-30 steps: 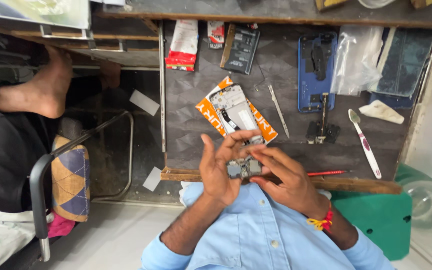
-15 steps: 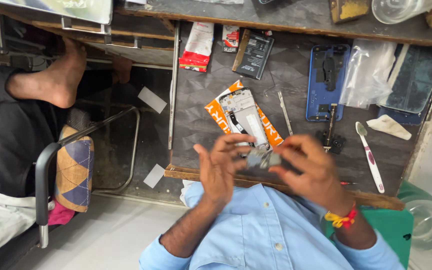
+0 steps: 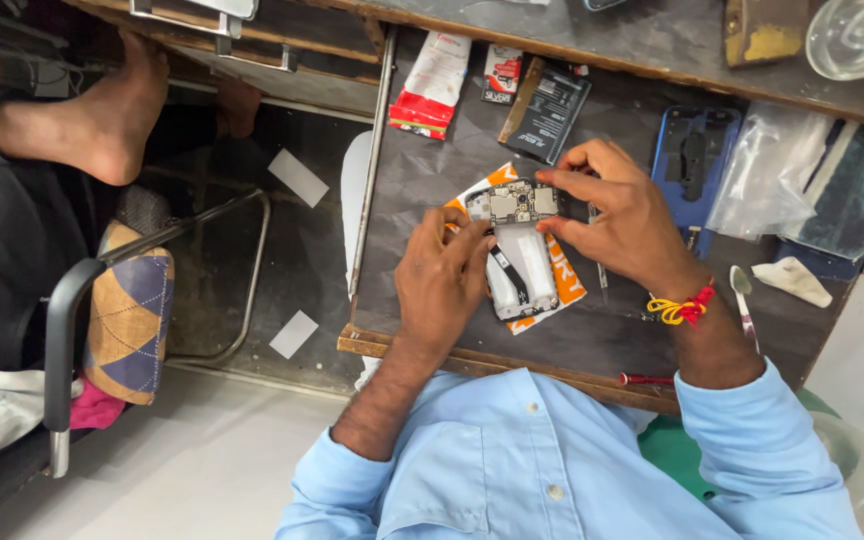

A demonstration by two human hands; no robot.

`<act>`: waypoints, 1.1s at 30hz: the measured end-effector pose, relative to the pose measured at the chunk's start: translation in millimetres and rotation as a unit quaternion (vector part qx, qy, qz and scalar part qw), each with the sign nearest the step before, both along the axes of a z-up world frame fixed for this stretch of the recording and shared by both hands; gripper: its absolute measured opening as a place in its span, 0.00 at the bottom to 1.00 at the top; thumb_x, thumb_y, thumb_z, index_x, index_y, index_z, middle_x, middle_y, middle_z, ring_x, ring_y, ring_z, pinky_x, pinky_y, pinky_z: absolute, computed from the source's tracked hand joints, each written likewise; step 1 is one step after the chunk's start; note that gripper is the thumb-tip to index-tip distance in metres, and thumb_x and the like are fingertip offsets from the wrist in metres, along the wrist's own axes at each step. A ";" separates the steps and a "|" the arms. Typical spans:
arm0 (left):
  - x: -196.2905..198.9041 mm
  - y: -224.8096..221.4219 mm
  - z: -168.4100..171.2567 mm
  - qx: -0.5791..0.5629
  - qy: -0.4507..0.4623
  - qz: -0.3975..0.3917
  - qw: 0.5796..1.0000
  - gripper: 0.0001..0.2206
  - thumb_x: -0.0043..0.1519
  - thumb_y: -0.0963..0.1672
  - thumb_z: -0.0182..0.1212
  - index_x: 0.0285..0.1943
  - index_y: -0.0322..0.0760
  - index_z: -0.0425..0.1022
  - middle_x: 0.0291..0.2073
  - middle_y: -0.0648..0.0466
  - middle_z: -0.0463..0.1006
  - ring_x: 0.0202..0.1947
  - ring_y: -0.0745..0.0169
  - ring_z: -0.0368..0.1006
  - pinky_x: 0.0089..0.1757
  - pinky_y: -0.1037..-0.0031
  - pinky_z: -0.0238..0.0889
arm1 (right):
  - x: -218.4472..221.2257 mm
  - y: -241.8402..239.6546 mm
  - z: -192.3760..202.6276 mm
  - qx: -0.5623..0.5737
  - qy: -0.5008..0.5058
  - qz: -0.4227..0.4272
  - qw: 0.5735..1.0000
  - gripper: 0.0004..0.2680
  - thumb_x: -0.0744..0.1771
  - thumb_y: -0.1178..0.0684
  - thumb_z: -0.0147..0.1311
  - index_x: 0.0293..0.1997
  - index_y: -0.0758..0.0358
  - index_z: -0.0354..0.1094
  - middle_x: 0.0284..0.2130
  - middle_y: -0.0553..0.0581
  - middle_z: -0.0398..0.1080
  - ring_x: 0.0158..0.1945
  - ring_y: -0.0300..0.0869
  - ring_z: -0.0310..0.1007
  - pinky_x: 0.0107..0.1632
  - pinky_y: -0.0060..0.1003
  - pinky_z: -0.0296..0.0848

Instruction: The person cleans a mobile phone motherboard using a toothbrush and then assembles it into a chassis with a battery and internal components.

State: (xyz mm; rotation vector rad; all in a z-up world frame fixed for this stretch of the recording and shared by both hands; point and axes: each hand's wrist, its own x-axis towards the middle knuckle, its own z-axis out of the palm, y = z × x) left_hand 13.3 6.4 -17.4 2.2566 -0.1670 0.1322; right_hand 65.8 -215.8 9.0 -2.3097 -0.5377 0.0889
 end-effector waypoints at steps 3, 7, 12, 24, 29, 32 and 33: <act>-0.6 0.8 -6.2 -0.015 -0.017 0.011 1.000 0.07 0.61 0.43 0.69 0.46 0.39 0.81 0.42 0.53 0.75 0.40 0.54 0.74 0.39 0.64 0.69 | 3.3 1.8 -3.9 0.007 0.014 0.001 1.000 0.19 0.58 0.58 0.71 0.54 0.66 0.75 0.45 0.59 0.68 0.48 0.48 0.69 0.49 0.40 0.70; -0.5 3.3 -7.5 -0.034 0.001 0.000 0.999 0.05 0.61 0.42 0.68 0.43 0.38 0.80 0.44 0.54 0.76 0.41 0.54 0.74 0.41 0.64 0.69 | 6.6 3.4 -8.5 0.007 0.031 0.004 0.999 0.19 0.58 0.58 0.71 0.54 0.65 0.75 0.44 0.59 0.68 0.48 0.48 0.69 0.48 0.39 0.70; -0.6 9.3 -1.4 -0.077 0.033 -0.026 0.996 0.06 0.60 0.42 0.69 0.41 0.36 0.79 0.46 0.53 0.76 0.43 0.54 0.75 0.42 0.64 0.69 | 10.7 6.3 -6.9 -0.005 0.048 0.017 0.999 0.19 0.59 0.58 0.69 0.55 0.65 0.75 0.45 0.59 0.68 0.49 0.48 0.70 0.48 0.39 0.71; -1.7 21.0 -0.6 -0.151 0.130 -0.029 0.979 0.06 0.59 0.42 0.70 0.39 0.35 0.80 0.46 0.54 0.76 0.40 0.60 0.75 0.34 0.72 0.68 | 7.4 20.4 -5.5 0.006 0.144 -0.029 0.989 0.19 0.60 0.60 0.68 0.57 0.64 0.73 0.46 0.57 0.69 0.38 0.41 0.71 0.38 0.34 0.72; 1.9 22.3 0.6 -0.157 0.138 -0.032 0.977 0.06 0.59 0.42 0.70 0.39 0.35 0.80 0.46 0.55 0.77 0.39 0.62 0.76 0.34 0.73 0.68 | 3.4 22.6 -6.3 0.022 0.140 -0.052 0.989 0.19 0.60 0.61 0.68 0.56 0.65 0.73 0.45 0.55 0.69 0.36 0.37 0.72 0.38 0.32 0.73; 2.8 25.5 -0.1 -0.158 0.171 -0.040 0.972 0.06 0.59 0.43 0.70 0.38 0.35 0.80 0.46 0.55 0.77 0.37 0.64 0.76 0.33 0.74 0.67 | 1.0 21.6 -9.1 0.031 0.131 -0.052 0.990 0.19 0.60 0.61 0.69 0.56 0.65 0.73 0.45 0.56 0.69 0.37 0.37 0.72 0.40 0.32 0.74; 3.2 26.3 -0.2 -0.160 0.167 -0.039 0.972 0.06 0.59 0.43 0.70 0.38 0.35 0.80 0.46 0.55 0.77 0.37 0.64 0.76 0.34 0.74 0.68 | 1.2 21.2 -9.7 0.033 0.129 -0.049 0.990 0.19 0.60 0.61 0.69 0.57 0.66 0.72 0.45 0.55 0.69 0.37 0.37 0.72 0.40 0.32 0.74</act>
